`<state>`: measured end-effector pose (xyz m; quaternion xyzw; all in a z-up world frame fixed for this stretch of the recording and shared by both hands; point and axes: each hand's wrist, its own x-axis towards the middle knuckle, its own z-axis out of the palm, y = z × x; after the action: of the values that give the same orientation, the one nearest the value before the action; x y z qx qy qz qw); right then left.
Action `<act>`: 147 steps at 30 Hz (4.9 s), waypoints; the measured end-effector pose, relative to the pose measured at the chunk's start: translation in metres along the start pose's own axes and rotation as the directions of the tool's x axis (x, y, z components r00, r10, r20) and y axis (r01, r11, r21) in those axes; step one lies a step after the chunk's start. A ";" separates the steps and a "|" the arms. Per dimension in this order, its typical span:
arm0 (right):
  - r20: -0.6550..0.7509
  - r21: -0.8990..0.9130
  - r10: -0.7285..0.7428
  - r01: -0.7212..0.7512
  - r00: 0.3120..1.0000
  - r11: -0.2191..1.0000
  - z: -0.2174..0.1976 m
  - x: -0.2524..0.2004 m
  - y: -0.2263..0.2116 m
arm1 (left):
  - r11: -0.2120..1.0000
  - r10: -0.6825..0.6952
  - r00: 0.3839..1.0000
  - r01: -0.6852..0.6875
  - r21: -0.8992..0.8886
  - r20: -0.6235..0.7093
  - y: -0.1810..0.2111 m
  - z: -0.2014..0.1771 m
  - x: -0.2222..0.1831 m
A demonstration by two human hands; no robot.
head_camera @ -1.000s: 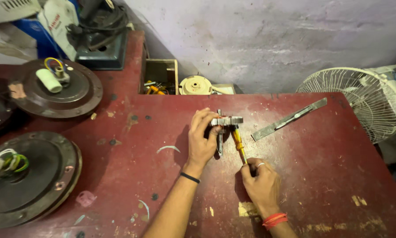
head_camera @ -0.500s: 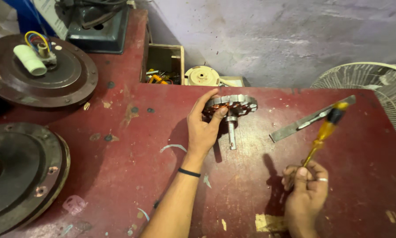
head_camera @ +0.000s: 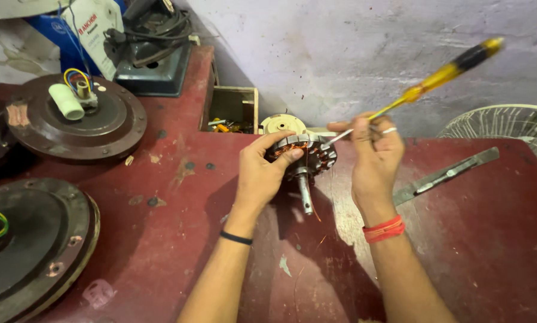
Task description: The person uses a screwdriver to pry and adjust components on a small cylindrical motor part held in the left hand. The hands rotate the part and repeatedly insert the screwdriver into slots to separate or align internal pieces.
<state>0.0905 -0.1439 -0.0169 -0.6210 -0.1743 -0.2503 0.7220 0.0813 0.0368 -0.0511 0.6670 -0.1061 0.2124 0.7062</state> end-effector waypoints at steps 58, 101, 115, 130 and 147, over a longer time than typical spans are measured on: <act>0.137 -0.110 0.251 -0.237 0.958 0.965 -0.012 0.023 0.005 | 0.915 0.162 0.984 -0.176 0.363 0.070 0.021 0.008 0.000; 0.105 0.052 0.615 -0.622 0.782 0.782 -0.002 0.012 0.016 | 0.978 0.118 0.925 -0.172 0.122 0.361 0.027 -0.006 -0.001; 0.037 -0.938 0.806 -0.258 0.590 0.232 -0.051 0.026 -0.013 | 0.930 0.032 0.986 -0.089 0.357 0.163 0.044 0.006 0.001; 0.098 -0.828 0.712 -0.339 0.695 0.446 -0.014 0.025 -0.064 | 0.939 0.036 0.993 -0.073 0.335 0.116 0.037 0.007 0.004; 0.429 -0.868 0.545 0.162 0.720 0.469 0.008 0.006 -0.082 | 0.954 0.159 0.983 -0.177 0.242 0.089 0.041 0.022 -0.006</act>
<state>0.0485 -0.1450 0.0540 -0.9560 -0.1898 0.0252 0.2224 0.0611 0.0150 -0.0146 0.7457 -0.1592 0.2603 0.5923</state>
